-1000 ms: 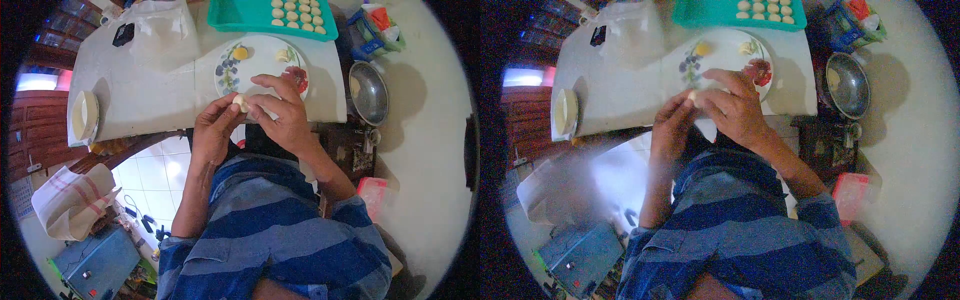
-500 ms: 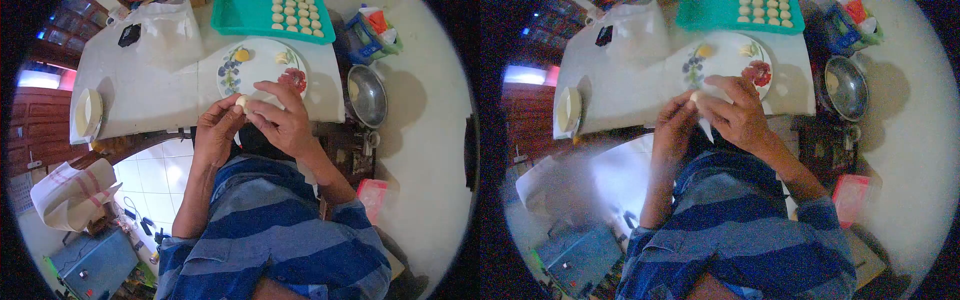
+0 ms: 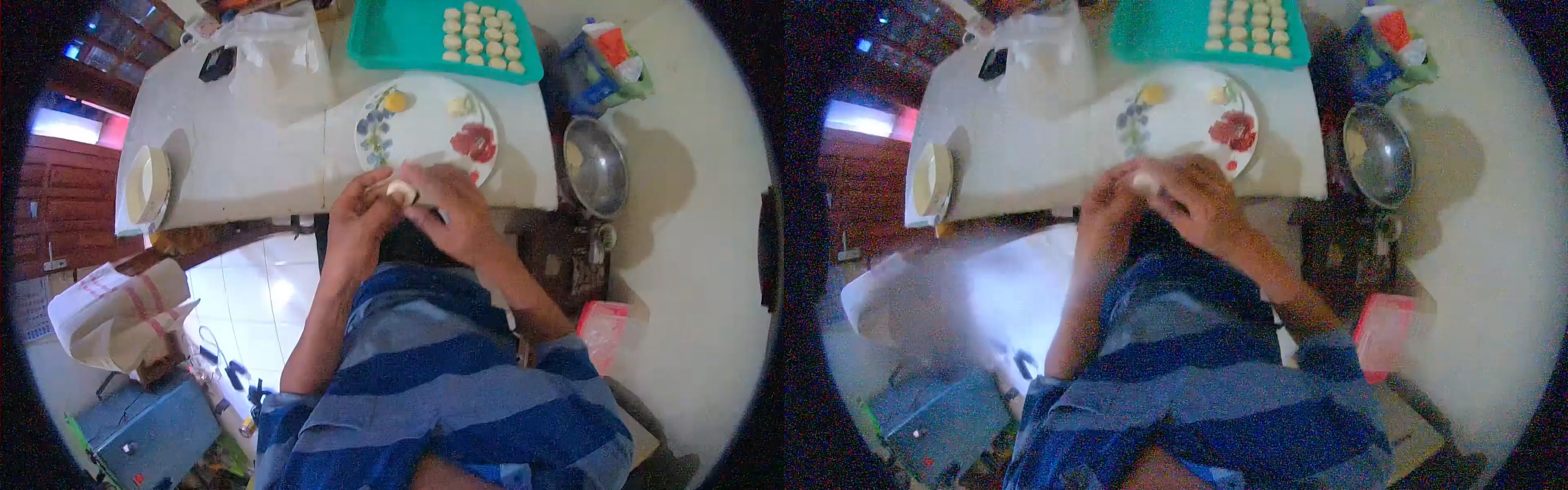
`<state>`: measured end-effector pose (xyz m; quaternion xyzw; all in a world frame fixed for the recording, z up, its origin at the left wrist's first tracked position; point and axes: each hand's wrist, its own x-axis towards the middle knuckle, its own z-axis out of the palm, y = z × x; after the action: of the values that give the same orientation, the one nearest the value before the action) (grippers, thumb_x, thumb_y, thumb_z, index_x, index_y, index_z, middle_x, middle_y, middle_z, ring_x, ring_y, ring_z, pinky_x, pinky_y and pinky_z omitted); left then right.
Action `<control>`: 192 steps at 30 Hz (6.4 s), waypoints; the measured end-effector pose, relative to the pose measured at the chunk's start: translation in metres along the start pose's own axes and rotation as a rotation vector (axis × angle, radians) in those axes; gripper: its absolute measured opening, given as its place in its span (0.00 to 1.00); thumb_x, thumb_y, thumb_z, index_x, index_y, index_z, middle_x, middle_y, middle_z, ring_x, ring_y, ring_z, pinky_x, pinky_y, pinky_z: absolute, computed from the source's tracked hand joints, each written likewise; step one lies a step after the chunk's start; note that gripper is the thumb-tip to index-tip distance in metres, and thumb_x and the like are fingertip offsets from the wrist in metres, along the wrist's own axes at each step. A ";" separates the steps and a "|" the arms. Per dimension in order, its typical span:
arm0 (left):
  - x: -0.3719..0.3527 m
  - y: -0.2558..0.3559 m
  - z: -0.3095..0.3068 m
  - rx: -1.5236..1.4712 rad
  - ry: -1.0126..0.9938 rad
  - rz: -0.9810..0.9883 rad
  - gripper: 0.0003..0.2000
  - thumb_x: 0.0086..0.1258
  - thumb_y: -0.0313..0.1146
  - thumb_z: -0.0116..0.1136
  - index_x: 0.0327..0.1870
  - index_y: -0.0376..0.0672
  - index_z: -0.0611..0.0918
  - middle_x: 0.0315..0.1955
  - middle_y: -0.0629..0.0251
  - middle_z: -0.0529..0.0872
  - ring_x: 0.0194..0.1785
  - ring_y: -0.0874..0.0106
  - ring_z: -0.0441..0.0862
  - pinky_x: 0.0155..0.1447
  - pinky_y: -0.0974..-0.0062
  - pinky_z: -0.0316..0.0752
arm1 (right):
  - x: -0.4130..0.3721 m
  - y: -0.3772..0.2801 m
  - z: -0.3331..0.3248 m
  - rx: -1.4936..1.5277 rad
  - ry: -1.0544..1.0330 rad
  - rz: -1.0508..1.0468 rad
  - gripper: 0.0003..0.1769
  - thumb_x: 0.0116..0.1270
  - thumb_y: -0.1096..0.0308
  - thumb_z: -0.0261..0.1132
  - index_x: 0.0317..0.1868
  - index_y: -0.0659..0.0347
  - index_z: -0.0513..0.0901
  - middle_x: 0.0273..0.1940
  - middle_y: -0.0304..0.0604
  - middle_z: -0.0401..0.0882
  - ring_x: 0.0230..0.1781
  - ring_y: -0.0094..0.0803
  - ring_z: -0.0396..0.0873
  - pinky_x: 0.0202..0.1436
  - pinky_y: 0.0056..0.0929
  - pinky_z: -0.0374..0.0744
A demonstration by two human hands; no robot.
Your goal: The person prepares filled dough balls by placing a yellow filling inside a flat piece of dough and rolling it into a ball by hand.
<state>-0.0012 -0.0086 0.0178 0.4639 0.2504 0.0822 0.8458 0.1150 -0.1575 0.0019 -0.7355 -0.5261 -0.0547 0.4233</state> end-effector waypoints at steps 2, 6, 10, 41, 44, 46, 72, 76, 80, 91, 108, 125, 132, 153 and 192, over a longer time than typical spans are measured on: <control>0.004 0.005 0.004 0.234 0.016 0.020 0.21 0.76 0.25 0.59 0.69 0.36 0.74 0.52 0.58 0.87 0.54 0.69 0.86 0.57 0.72 0.84 | 0.000 -0.005 0.001 0.086 0.002 0.054 0.34 0.62 0.67 0.76 0.69 0.60 0.78 0.61 0.50 0.82 0.61 0.50 0.79 0.67 0.46 0.75; 0.014 -0.008 0.000 0.016 0.017 -0.014 0.24 0.76 0.26 0.61 0.71 0.37 0.71 0.52 0.56 0.87 0.54 0.69 0.86 0.55 0.73 0.83 | 0.005 0.001 0.000 0.136 -0.069 0.150 0.32 0.66 0.60 0.72 0.69 0.57 0.76 0.60 0.49 0.83 0.61 0.50 0.78 0.68 0.48 0.74; 0.023 -0.001 0.002 -0.037 -0.040 -0.022 0.24 0.77 0.27 0.61 0.72 0.38 0.70 0.53 0.55 0.87 0.55 0.69 0.86 0.56 0.72 0.83 | 0.010 0.016 0.006 0.270 -0.045 0.166 0.31 0.64 0.64 0.75 0.67 0.60 0.78 0.58 0.49 0.83 0.60 0.48 0.80 0.65 0.44 0.77; 0.110 0.002 -0.075 0.896 0.493 0.668 0.12 0.74 0.27 0.62 0.55 0.32 0.83 0.52 0.48 0.87 0.60 0.51 0.82 0.67 0.56 0.73 | 0.281 0.338 -0.050 -0.258 0.005 0.410 0.19 0.61 0.54 0.76 0.46 0.58 0.86 0.42 0.51 0.88 0.46 0.49 0.87 0.51 0.49 0.83; 0.110 0.004 -0.076 0.920 0.488 0.656 0.13 0.74 0.27 0.62 0.55 0.32 0.83 0.52 0.48 0.87 0.60 0.51 0.82 0.67 0.55 0.73 | 0.284 0.337 -0.045 -0.371 -0.046 0.361 0.19 0.63 0.52 0.74 0.44 0.58 0.88 0.43 0.52 0.88 0.47 0.52 0.86 0.52 0.51 0.82; 0.108 0.004 -0.075 0.916 0.485 0.653 0.13 0.74 0.27 0.62 0.55 0.32 0.83 0.52 0.48 0.87 0.60 0.51 0.82 0.67 0.55 0.73 | 0.289 0.335 -0.044 -0.455 -0.151 0.408 0.18 0.65 0.52 0.72 0.45 0.58 0.88 0.44 0.54 0.88 0.47 0.54 0.86 0.52 0.52 0.82; 0.105 -0.002 -0.071 0.812 0.493 0.689 0.11 0.77 0.30 0.62 0.55 0.35 0.84 0.52 0.53 0.87 0.60 0.59 0.82 0.67 0.62 0.74 | 0.090 0.149 -0.068 -0.085 -0.310 0.222 0.15 0.69 0.67 0.71 0.54 0.62 0.86 0.44 0.47 0.84 0.43 0.41 0.84 0.48 0.36 0.82; 0.098 0.001 -0.060 0.911 0.518 0.718 0.11 0.77 0.30 0.62 0.55 0.35 0.84 0.53 0.54 0.87 0.60 0.59 0.82 0.67 0.61 0.74 | 0.069 0.143 -0.045 -0.269 -0.190 0.237 0.15 0.66 0.65 0.70 0.50 0.62 0.85 0.48 0.53 0.81 0.52 0.53 0.79 0.59 0.49 0.78; 0.085 0.000 -0.034 0.918 0.473 0.692 0.10 0.76 0.28 0.62 0.54 0.35 0.84 0.53 0.54 0.87 0.59 0.62 0.82 0.67 0.63 0.74 | 0.067 0.132 -0.039 -0.435 -0.131 0.167 0.15 0.63 0.70 0.71 0.50 0.64 0.85 0.47 0.48 0.81 0.52 0.47 0.78 0.60 0.45 0.75; 0.066 0.001 0.015 0.300 0.100 0.272 0.14 0.78 0.31 0.62 0.60 0.34 0.83 0.54 0.60 0.86 0.56 0.71 0.82 0.62 0.71 0.78 | 0.067 0.055 -0.053 0.153 -0.257 0.346 0.10 0.68 0.67 0.70 0.46 0.59 0.82 0.41 0.44 0.85 0.44 0.42 0.84 0.58 0.43 0.75; 0.060 -0.015 0.002 -0.170 -0.047 -0.137 0.09 0.77 0.30 0.63 0.53 0.38 0.82 0.45 0.64 0.87 0.48 0.73 0.87 0.54 0.75 0.85 | 0.038 0.035 -0.020 0.091 -0.054 0.028 0.20 0.67 0.61 0.72 0.57 0.56 0.86 0.52 0.46 0.82 0.55 0.46 0.82 0.62 0.44 0.80; 0.049 -0.006 0.014 -0.026 -0.065 -0.064 0.13 0.76 0.27 0.64 0.58 0.37 0.83 0.46 0.63 0.88 0.49 0.74 0.86 0.55 0.75 0.83 | 0.033 0.024 -0.031 0.270 -0.090 0.166 0.13 0.70 0.70 0.68 0.54 0.59 0.85 0.50 0.49 0.84 0.54 0.48 0.82 0.59 0.42 0.81; 0.048 -0.006 0.009 0.145 -0.067 -0.079 0.13 0.75 0.26 0.64 0.58 0.37 0.83 0.44 0.64 0.88 0.46 0.74 0.87 0.55 0.76 0.83 | 0.024 0.031 -0.033 0.297 -0.199 0.222 0.17 0.68 0.72 0.69 0.57 0.55 0.86 0.50 0.47 0.84 0.53 0.46 0.83 0.59 0.42 0.81; 0.047 0.005 0.010 0.344 -0.041 -0.050 0.05 0.70 0.23 0.68 0.44 0.36 0.89 0.33 0.68 0.90 0.38 0.80 0.84 0.46 0.81 0.79 | 0.014 0.067 -0.037 -0.005 -0.252 -0.135 0.15 0.64 0.72 0.65 0.51 0.58 0.85 0.50 0.45 0.82 0.51 0.42 0.83 0.55 0.38 0.84; 0.051 -0.003 0.017 0.149 0.006 0.034 0.12 0.73 0.28 0.67 0.54 0.36 0.88 0.39 0.64 0.90 0.43 0.78 0.84 0.52 0.78 0.79 | 0.029 0.045 -0.023 0.243 -0.142 0.073 0.16 0.68 0.71 0.69 0.57 0.56 0.86 0.52 0.46 0.85 0.54 0.45 0.83 0.62 0.42 0.81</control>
<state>0.0505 -0.0042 0.0052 0.5293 0.2505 0.0792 0.8067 0.1733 -0.1561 0.0063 -0.6995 -0.5304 0.0770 0.4727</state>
